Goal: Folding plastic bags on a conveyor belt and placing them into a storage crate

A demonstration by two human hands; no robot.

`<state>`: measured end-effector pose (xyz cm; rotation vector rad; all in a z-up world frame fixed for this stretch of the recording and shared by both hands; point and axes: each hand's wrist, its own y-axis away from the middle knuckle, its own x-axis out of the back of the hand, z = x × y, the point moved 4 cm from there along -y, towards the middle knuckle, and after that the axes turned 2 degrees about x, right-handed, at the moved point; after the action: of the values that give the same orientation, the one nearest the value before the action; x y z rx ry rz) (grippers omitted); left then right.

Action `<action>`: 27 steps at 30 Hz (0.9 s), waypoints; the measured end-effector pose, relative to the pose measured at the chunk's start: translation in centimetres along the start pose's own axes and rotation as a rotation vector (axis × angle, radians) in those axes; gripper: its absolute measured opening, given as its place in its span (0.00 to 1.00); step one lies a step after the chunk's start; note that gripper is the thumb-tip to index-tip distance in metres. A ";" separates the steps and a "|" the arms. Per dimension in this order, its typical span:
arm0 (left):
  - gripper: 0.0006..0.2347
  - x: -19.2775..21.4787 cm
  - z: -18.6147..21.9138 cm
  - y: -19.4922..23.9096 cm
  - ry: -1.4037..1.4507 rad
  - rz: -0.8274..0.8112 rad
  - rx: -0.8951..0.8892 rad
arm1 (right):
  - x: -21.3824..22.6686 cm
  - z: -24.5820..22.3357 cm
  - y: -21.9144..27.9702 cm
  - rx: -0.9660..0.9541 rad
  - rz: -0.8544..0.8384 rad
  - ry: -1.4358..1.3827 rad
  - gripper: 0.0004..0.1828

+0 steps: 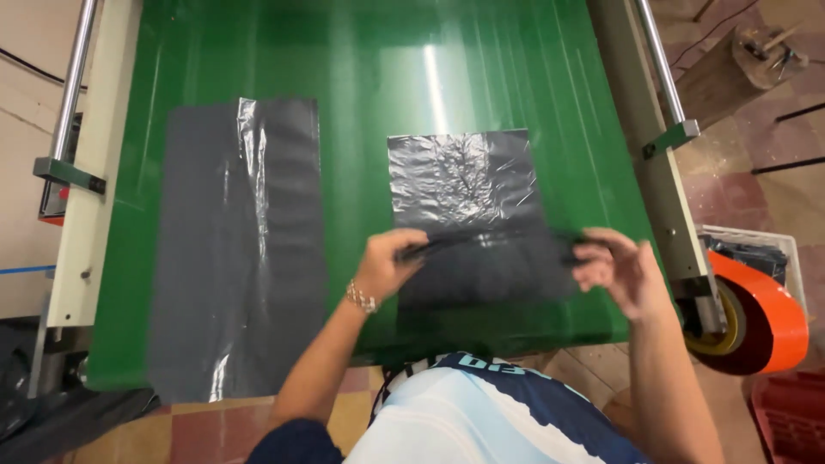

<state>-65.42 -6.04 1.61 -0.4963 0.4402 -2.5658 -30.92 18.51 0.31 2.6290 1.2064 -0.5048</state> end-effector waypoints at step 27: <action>0.17 -6.7 -9.1 -11.9 -0.811 0.064 0.078 | 2.9 8.0 -34.5 -0.413 -0.070 1.621 0.29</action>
<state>-68.50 9.23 -3.49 -1.3724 0.0574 -2.0700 -57.23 40.20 -9.65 2.2588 1.3345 1.9630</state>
